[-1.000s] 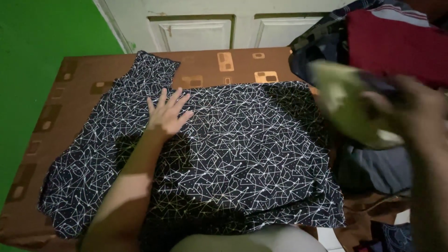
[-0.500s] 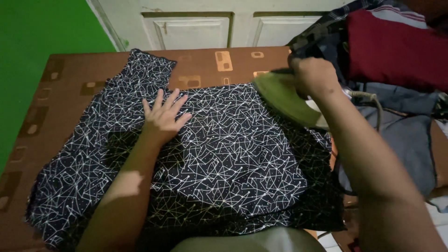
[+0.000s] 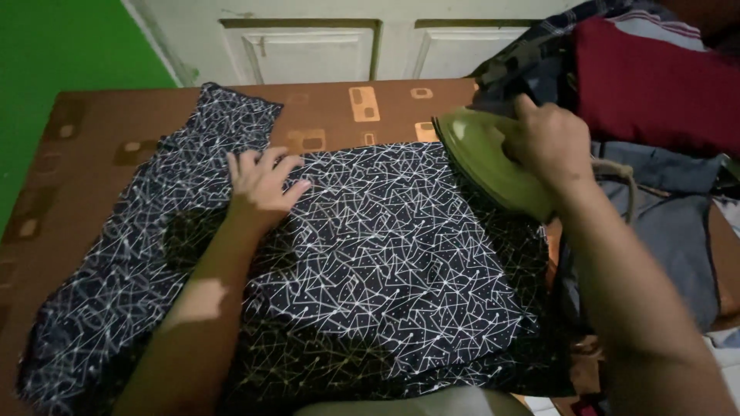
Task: The person irons a black and white patterned shirt on a brown table, smoothing the fabric and using a green iron to press the sleeves, body, and collar. The shirt is then folded in half and ironed again before being folded into a compact rectangle.
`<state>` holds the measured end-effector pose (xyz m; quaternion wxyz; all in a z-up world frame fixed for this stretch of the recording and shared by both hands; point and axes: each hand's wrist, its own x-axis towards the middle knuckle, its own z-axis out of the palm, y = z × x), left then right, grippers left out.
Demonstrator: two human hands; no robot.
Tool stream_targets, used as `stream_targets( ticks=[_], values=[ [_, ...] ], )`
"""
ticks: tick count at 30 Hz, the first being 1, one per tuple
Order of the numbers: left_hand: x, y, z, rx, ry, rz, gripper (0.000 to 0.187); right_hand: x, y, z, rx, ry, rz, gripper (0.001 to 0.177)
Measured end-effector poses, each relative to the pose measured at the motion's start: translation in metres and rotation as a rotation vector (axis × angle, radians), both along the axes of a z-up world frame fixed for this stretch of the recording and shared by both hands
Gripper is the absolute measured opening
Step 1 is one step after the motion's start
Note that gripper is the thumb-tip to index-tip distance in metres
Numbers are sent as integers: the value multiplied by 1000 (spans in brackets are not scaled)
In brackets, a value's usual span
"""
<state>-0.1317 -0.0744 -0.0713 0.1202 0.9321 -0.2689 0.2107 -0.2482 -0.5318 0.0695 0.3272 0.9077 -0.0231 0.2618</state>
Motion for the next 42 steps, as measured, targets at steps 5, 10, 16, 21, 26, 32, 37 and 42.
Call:
stream_targets(
  ticks=[5,10,16,21,26,32,37,42],
  values=[
    [-12,1,22,-111,129,-98,38,39,-10,1,410,215,-245,54],
    [-13,2,10,-78,-16,0,36,-8,6,8,171,47,26,33],
    [-13,0,20,-102,119,3,39,-47,30,33,-136,-26,56,26],
    [-14,2,13,-115,84,-12,37,-11,-8,5,-61,-83,69,27],
    [-2,4,-3,-84,-12,-1,34,-9,-22,2,157,13,96,43],
    [-1,3,1,-85,93,18,35,-21,9,14,360,86,261,51],
    [0,1,-4,-62,66,50,34,3,46,14,381,48,339,49],
    [1,1,-2,-122,47,24,36,32,84,6,356,4,431,48]
  ],
)
